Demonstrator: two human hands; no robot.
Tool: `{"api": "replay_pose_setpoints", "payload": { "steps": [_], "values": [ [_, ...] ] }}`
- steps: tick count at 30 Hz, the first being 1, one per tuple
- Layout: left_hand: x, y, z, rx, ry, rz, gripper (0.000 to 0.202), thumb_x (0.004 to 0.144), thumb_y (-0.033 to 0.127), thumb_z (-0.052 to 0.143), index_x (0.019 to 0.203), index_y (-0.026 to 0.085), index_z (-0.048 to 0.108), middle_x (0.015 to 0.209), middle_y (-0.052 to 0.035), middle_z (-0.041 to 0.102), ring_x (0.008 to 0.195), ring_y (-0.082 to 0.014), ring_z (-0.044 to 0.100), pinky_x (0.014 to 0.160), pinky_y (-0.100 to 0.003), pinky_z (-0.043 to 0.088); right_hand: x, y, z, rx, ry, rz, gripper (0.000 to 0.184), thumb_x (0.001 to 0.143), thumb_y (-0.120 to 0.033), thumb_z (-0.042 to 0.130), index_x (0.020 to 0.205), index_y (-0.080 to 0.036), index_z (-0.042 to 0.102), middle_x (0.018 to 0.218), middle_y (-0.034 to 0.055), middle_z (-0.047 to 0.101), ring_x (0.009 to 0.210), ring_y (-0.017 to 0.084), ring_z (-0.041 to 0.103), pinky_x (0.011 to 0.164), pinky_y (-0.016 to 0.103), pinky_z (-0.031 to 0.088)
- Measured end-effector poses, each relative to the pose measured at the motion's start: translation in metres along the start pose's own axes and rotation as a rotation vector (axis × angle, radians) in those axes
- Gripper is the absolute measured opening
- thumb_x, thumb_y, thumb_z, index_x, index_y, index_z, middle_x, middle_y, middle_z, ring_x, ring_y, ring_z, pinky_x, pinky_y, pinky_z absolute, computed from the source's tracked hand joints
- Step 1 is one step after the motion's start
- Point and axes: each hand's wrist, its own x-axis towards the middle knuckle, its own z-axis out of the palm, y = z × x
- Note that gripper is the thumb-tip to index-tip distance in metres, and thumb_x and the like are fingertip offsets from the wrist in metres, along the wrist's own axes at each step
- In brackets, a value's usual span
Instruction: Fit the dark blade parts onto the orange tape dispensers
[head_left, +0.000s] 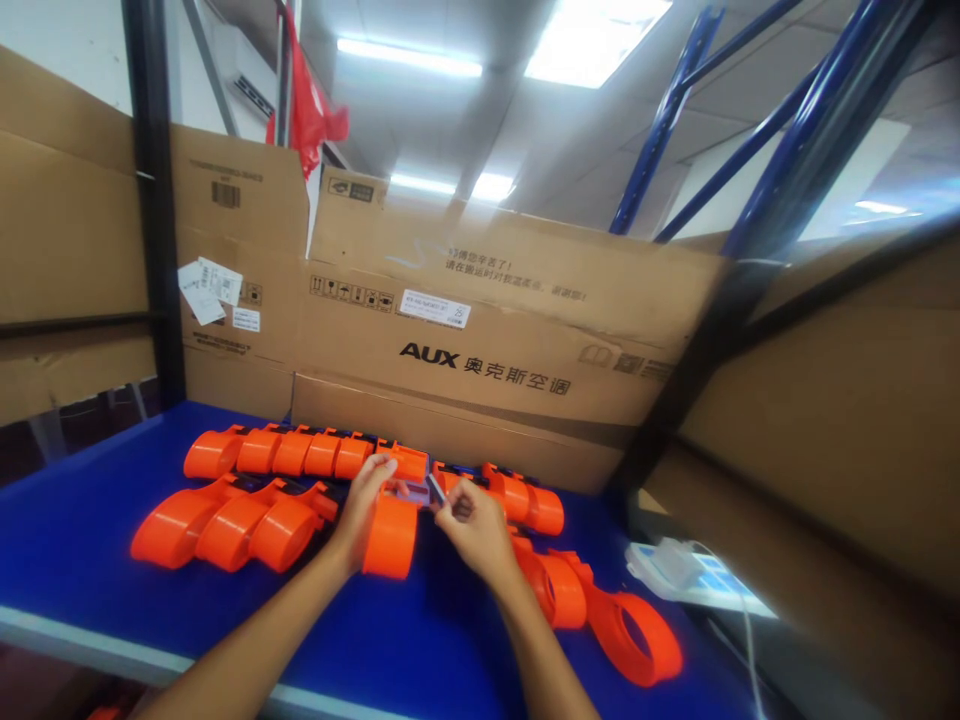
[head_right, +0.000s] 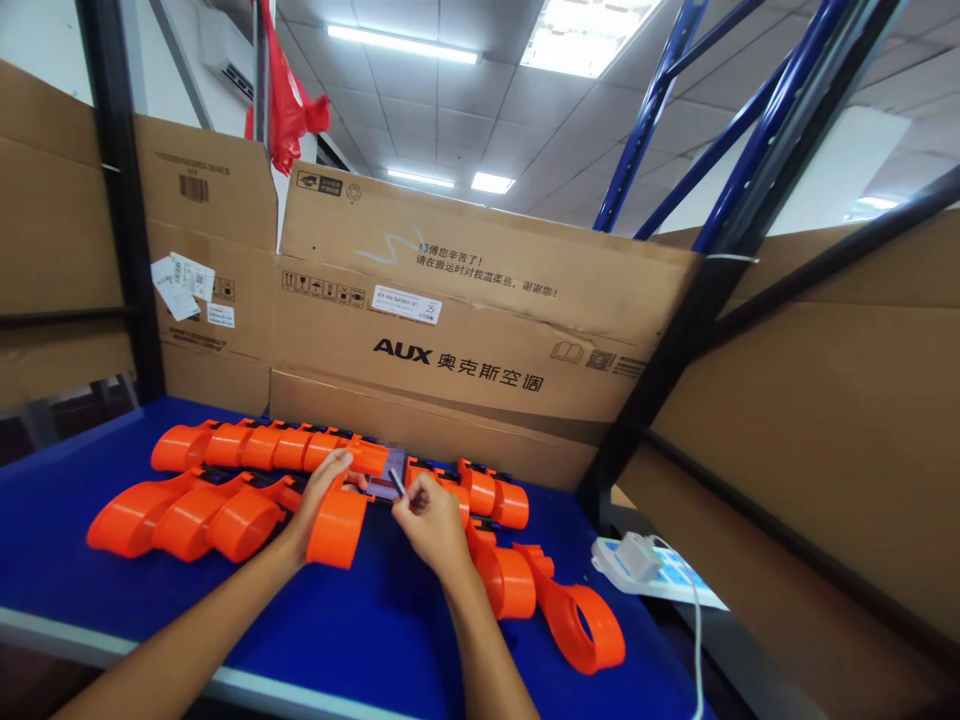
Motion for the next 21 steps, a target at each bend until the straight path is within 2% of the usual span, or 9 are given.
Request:
{"api": "replay_pose_setpoints", "payload": {
  "steps": [4,8,12,15,21],
  "values": [
    [-0.003,-0.001,0.006,-0.030,0.004,-0.049,0.043,0.064,0.049,0.080,0.088,0.020,0.060,0.067,0.0011,0.067,0.055,-0.0154,0.061,0.053,-0.024,0.043,0.001,0.010,-0.006,0.286,0.094,0.028,0.016,0.082,-0.033,0.059,0.078,-0.023,0.047,0.065,-0.0011,0.064,0.058,0.018,0.064,0.057,0.029,0.053],
    [-0.003,-0.003,0.007,0.011,0.057,-0.048,0.043,0.059,0.047,0.083,0.083,0.020,0.061,0.064,0.0047,0.063,0.055,-0.0145,0.060,0.055,-0.024,0.043,0.004,0.009,-0.013,0.399,0.257,0.012,0.024,0.086,-0.044,0.060,0.090,-0.020,0.060,0.060,-0.0034,0.059,0.048,0.013,0.055,0.049,0.025,0.048],
    [-0.001,-0.008,0.003,0.074,0.081,-0.030,0.045,0.056,0.049,0.084,0.082,0.018,0.065,0.063,0.0036,0.063,0.059,-0.0153,0.061,0.060,-0.025,0.044,0.004,0.007,-0.010,0.525,0.339,0.025,0.036,0.081,-0.048,0.071,0.102,-0.019,0.068,0.072,0.0018,0.069,0.064,0.016,0.064,0.059,0.028,0.054],
    [0.000,-0.009,0.000,0.099,0.084,-0.022,0.047,0.056,0.050,0.084,0.085,0.018,0.067,0.063,0.0019,0.064,0.062,-0.0170,0.062,0.062,-0.026,0.044,0.003,0.006,-0.007,0.594,0.362,0.049,0.036,0.076,-0.046,0.077,0.100,-0.020,0.070,0.080,0.0040,0.073,0.075,0.019,0.068,0.065,0.029,0.056],
    [-0.002,-0.010,0.000,0.121,0.068,-0.031,0.052,0.056,0.052,0.084,0.090,0.017,0.068,0.062,0.0016,0.064,0.060,-0.0172,0.062,0.061,-0.026,0.044,0.001,0.007,-0.005,0.596,0.355,0.073,0.032,0.076,-0.045,0.078,0.094,-0.019,0.072,0.077,0.0038,0.073,0.074,0.018,0.068,0.065,0.029,0.055]
  ]
}}
